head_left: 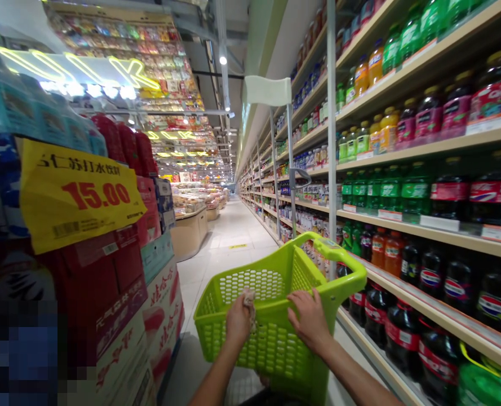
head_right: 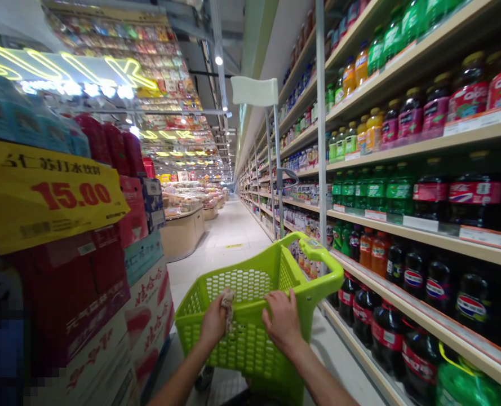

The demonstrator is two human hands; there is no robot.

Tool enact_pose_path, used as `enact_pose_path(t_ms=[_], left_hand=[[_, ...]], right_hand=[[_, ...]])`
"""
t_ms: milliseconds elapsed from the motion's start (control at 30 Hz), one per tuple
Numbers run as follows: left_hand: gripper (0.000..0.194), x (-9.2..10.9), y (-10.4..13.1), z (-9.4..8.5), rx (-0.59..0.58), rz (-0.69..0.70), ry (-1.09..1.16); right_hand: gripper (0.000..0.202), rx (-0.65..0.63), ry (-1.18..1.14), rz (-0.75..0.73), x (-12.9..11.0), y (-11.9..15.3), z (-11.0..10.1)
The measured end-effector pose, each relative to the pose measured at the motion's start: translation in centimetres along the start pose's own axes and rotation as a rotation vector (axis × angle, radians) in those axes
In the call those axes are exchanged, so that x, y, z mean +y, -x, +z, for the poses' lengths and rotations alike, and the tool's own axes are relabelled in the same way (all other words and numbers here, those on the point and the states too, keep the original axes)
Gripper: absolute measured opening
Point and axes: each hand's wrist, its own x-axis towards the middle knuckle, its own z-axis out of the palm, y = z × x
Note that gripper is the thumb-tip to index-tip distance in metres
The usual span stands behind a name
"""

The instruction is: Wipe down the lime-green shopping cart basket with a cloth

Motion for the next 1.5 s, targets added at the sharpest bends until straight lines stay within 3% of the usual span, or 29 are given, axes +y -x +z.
enact_pose_path(t_ms=[67,167,300,367,433,567,700,800,867,1000,1100,1200,1300,1400,1500], left_hand=[[0.039,2.3,0.0,1.3,-0.029,0.085,0.186],[0.040,5.8,0.8,3.5,-0.088,0.228,0.369],[0.049,7.9,2.5,4.7,-0.218,0.461,0.328],[0.056,7.4,2.7,4.3,-0.281,0.515,0.285],[0.060,6.0,2.4,3.4,-0.245,0.506,0.230],[0.057,1.4,1.2,1.2,-0.150,0.204,-0.167],[0.053,-1.6,0.8,0.1,-0.253,0.127,-0.429],[0.054,-1.8,1.2,0.2,-0.253,0.133,-0.482],[0.058,-1.6,1.5,0.3,-0.255,0.141,-0.496],[0.063,-1.5,1.8,0.3,-0.277,0.108,-0.520],[0.067,-1.4,1.9,0.0,-0.304,0.081,-0.555],[0.070,-1.3,2.0,-0.1,-0.317,0.068,-0.574],[0.072,-1.4,2.3,0.0,-0.312,0.072,-0.566],[0.073,-1.5,2.4,0.2,-0.295,0.068,-0.564],[0.074,-1.5,2.3,0.0,-0.290,0.056,-0.571]], right_hand=[[0.031,0.028,-0.264,0.034,-1.4,0.4,1.3],[0.048,0.151,-0.658,0.283,-3.0,0.4,3.3],[0.059,0.238,-1.042,0.582,-2.6,-0.8,3.5],[0.055,0.278,-1.086,0.648,-1.2,-1.8,2.1],[0.049,0.379,-0.995,0.639,0.9,-3.2,-0.2],[0.042,0.579,-0.543,0.414,6.2,-6.2,-6.0],[0.031,0.349,0.038,0.268,11.1,-6.7,-9.1],[0.034,0.287,0.371,0.159,12.9,-6.1,-8.7],[0.042,0.271,0.443,0.088,13.2,-5.9,-8.0],[0.049,0.037,0.434,-0.109,13.4,-6.5,-7.3],[0.053,-0.166,0.362,-0.223,14.4,-7.3,-8.1],[0.051,-0.224,0.281,-0.224,15.7,-8.1,-9.7],[0.044,-0.175,0.201,-0.111,15.8,-8.4,-10.2],[0.039,-0.144,0.104,-0.088,13.2,-7.3,-7.9],[0.040,-0.254,0.039,-0.220,8.8,-5.8,-3.7]])
